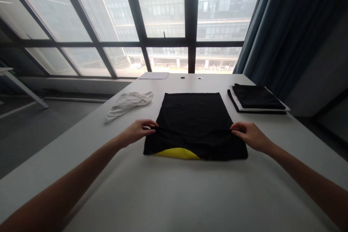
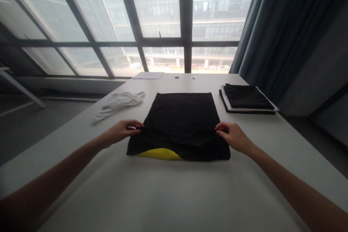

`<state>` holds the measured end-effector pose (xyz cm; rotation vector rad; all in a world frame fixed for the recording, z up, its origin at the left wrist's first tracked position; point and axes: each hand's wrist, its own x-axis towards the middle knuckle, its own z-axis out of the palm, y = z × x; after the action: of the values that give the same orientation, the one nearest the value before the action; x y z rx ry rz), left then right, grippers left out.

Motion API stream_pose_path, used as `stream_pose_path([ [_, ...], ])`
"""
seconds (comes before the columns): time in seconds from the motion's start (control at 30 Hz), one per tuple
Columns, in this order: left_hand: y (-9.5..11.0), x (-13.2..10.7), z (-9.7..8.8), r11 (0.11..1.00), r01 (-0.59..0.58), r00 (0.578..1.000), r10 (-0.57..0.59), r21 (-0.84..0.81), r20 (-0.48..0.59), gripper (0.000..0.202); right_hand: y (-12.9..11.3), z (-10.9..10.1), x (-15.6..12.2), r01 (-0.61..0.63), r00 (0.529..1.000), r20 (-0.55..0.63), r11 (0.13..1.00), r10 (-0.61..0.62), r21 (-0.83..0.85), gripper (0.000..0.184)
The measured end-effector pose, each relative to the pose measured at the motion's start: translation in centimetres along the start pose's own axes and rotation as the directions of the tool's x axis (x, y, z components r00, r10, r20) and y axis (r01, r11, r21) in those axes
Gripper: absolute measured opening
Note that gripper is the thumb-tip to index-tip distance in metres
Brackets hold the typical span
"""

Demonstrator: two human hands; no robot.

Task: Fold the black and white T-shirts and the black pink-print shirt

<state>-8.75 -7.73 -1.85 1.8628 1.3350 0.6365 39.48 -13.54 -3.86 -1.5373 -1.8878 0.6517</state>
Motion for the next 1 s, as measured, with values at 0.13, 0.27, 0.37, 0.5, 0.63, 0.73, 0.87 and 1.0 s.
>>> stream_pose_path([
  [0.13, 0.9, 2.3, -1.6, 0.994, -0.104, 0.985, 0.107, 0.024, -0.139, 0.043, -0.8, -1.8, 2.5, 0.057, 0.987, -0.150, 0.998, -0.058, -0.015, 0.023],
  [0.27, 0.5, 5.6, -2.1, 0.986, -0.159, 0.953, 0.164, 0.041, -0.255, 0.041, 0.2, -2.4, 6.4, 0.078, 0.965, -0.248, 0.997, -0.081, -0.022, 0.023],
  [0.37, -1.0, 8.3, -1.3, 0.987, -0.158, 0.956, 0.161, 0.033, -0.244, 0.040, 2.1, -1.2, 9.4, 0.075, 0.967, -0.241, 0.996, -0.085, -0.053, 0.020],
  [0.5, -3.2, 10.9, -0.4, 0.989, -0.141, 0.968, 0.146, 0.040, -0.203, 0.037, 4.6, 1.0, 11.8, 0.037, 0.981, -0.186, 0.996, -0.051, -0.080, 0.014],
  [0.63, -4.4, 11.5, -0.4, 0.985, -0.170, 0.967, 0.171, 0.024, -0.186, 0.037, 5.9, 1.9, 12.1, 0.055, 0.979, -0.193, 0.996, -0.068, -0.072, 0.018],
  [0.73, -4.6, 11.4, -0.5, 0.982, -0.186, 0.957, 0.187, 0.023, -0.224, 0.039, 6.3, 1.9, 12.0, 0.071, 0.968, -0.239, 0.997, -0.077, -0.032, 0.021],
  [0.87, -4.6, 11.4, -0.3, 0.978, -0.207, 0.930, 0.199, 0.010, -0.309, 0.043, 6.7, 1.9, 12.3, 0.120, 0.943, -0.317, 0.991, -0.098, 0.052, 0.026],
  [1.0, -4.8, 11.5, 0.1, 0.981, -0.193, 0.917, 0.180, -0.001, -0.356, 0.048, 7.3, 2.2, 12.7, 0.116, 0.930, -0.356, 0.992, -0.091, 0.049, 0.028],
])
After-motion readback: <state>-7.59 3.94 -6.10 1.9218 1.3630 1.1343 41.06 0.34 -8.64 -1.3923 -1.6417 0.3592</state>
